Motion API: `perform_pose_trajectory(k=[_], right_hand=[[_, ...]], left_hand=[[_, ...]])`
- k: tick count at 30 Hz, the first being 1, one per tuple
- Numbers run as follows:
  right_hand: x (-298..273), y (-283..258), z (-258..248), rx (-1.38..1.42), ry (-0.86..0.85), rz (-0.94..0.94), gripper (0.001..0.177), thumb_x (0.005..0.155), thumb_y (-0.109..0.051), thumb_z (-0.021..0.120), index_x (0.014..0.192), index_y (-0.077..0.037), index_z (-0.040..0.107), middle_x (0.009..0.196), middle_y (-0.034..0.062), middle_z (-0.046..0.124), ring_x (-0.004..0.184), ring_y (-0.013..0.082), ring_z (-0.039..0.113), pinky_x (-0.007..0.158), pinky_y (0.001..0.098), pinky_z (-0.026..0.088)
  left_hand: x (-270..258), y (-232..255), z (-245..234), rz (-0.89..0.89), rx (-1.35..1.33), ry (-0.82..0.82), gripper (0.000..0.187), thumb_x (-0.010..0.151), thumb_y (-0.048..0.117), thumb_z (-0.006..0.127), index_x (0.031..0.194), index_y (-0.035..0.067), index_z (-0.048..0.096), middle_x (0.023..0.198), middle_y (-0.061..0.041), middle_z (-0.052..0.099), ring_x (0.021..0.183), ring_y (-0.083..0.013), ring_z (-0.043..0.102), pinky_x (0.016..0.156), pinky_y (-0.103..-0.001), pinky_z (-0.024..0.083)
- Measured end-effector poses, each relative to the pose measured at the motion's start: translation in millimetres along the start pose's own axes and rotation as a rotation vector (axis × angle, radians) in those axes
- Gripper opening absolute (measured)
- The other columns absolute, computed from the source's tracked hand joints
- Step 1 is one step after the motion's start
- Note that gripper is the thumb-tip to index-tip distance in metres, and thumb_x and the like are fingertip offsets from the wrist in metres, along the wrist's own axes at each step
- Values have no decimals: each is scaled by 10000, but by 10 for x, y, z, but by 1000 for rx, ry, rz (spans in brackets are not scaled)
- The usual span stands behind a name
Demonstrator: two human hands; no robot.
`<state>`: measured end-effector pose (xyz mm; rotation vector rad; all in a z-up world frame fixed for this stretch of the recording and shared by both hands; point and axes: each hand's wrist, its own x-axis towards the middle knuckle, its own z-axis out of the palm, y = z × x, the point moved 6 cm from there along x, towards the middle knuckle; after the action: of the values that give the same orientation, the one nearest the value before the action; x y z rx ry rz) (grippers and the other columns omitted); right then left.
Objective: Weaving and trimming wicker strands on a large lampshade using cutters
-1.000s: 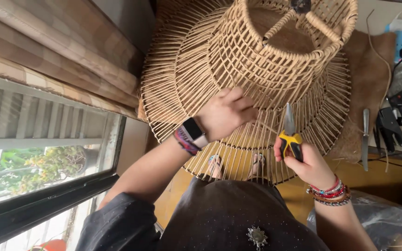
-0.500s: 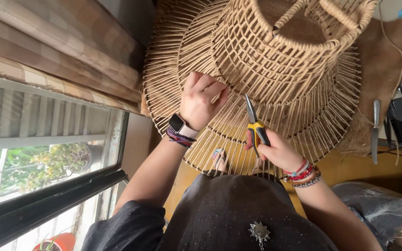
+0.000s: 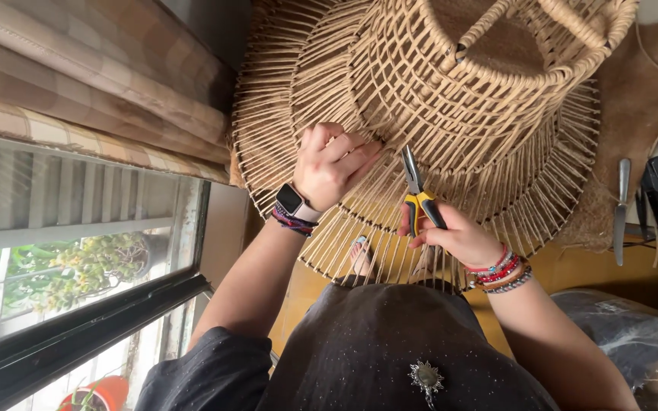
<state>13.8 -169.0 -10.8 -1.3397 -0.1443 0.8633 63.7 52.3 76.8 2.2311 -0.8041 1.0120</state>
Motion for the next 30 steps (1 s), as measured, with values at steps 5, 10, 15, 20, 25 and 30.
perform_pose_trajectory(k=[5,10,15,20,25,30], right_hand=[[102,-157,-15,-146,34,14,548,718,207,333,1196,107,581,1051,179,628,1028,290,671,745,320,600],[-381,-154,-271,-1044,399,-50,168,921,6,517,1062,-29,601,898,113,660,810,290,714,633,367,594],[-933,235,-662,-1427,650,-84,349,866,-222,638,1212,-201,593,910,17,679,838,311,738,667,437,591],[-619,-285,-244,-876,450,-128,164,775,-51,626,937,-72,643,835,151,734,886,396,716,735,499,573],[-428,-69,-307,-352,119,183,450,807,183,378,1198,84,576,1091,186,641,1045,280,667,828,423,658],[-290,-158,-257,-202,19,210,484,789,207,363,1200,102,596,1205,210,625,1140,308,643,859,431,625]], left_hand=[[-55,-84,123,-62,-42,11,127,994,297,696,977,200,777,925,20,653,899,-231,537,793,-348,436],[-201,-124,208,-151,-126,56,138,961,339,739,1009,219,788,955,11,663,897,-245,544,798,-365,468],[1,432,283,-220,-254,77,176,997,316,687,1073,184,774,966,-53,664,887,-307,594,785,-398,518],[-111,406,628,-362,-198,-68,155,935,342,748,916,188,756,894,-5,634,844,-246,577,782,-374,507],[-208,265,529,-360,-29,-71,146,930,294,739,858,170,711,911,-18,586,871,-257,544,772,-388,466],[-133,287,510,-231,122,-212,144,886,253,735,808,161,655,905,-11,532,932,-256,507,776,-380,425]])
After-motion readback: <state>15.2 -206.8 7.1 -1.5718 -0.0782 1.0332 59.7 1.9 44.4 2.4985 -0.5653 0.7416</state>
